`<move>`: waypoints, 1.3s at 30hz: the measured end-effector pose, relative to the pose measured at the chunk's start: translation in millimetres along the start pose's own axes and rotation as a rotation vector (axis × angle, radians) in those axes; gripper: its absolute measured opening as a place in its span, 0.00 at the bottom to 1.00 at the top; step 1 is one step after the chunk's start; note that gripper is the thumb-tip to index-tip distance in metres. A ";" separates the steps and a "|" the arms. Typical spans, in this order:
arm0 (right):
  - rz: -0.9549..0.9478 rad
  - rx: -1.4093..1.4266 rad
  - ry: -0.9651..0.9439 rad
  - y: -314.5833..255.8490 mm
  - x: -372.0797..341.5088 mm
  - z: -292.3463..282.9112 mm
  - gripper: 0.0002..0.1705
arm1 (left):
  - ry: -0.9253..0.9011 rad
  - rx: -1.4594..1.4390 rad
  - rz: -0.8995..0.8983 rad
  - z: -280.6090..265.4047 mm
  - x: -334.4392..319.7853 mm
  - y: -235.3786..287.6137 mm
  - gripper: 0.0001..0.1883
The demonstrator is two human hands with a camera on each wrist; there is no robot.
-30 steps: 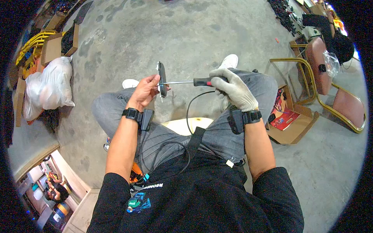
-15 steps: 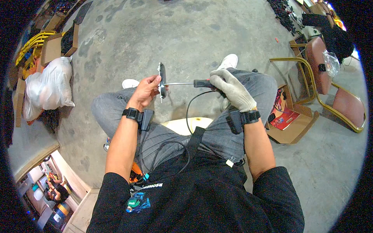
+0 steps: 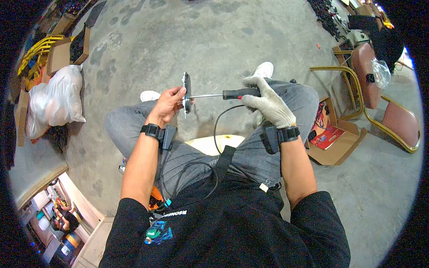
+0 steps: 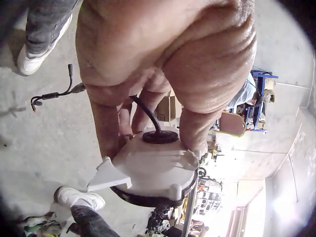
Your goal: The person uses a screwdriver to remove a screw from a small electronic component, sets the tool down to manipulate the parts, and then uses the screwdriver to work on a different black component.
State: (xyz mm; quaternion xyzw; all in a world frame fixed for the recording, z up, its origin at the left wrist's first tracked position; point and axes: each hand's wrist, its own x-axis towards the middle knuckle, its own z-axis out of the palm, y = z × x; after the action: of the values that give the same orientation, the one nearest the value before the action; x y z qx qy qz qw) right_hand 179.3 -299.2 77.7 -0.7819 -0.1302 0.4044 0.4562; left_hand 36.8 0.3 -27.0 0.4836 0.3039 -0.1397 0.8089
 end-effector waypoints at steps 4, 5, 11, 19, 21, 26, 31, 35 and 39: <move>-0.055 0.014 0.019 17.4 10.0 -0.8 0.30 | -0.003 0.002 -0.006 -1.8 1.7 -0.7 0.24; -0.082 0.033 0.032 18.2 11.8 0.2 0.29 | -0.002 0.006 -0.005 -1.4 1.7 -0.7 0.24; 0.014 0.025 -0.004 8.5 4.1 -1.4 0.28 | -0.023 0.013 -0.001 -2.0 2.0 -0.5 0.26; -0.085 0.219 0.019 31.0 15.8 1.5 0.30 | -0.010 0.006 0.003 -1.5 2.3 -1.8 0.26; 0.038 0.000 -0.008 9.9 4.5 -0.6 0.27 | -0.019 0.013 0.003 -1.6 2.5 -1.5 0.26; 0.008 0.024 -0.009 12.7 8.5 -1.4 0.28 | 0.001 0.024 -0.002 -0.6 1.6 -0.4 0.26; -0.044 0.068 0.028 16.2 7.0 0.6 0.29 | 0.012 0.025 -0.002 2.0 -0.8 1.6 0.26; 0.020 -0.046 0.006 8.9 2.4 -0.3 0.29 | 0.014 0.022 0.008 0.4 0.9 -0.9 0.28; -0.060 0.126 0.023 17.1 11.5 2.0 0.32 | 0.022 0.014 0.004 0.6 0.6 -0.8 0.29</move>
State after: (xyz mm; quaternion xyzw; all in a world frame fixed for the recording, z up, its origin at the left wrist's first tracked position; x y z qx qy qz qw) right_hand 182.3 -300.8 57.2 -0.7519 -0.1224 0.3889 0.5181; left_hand 37.1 -0.6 -27.7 0.4912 0.3109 -0.1349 0.8024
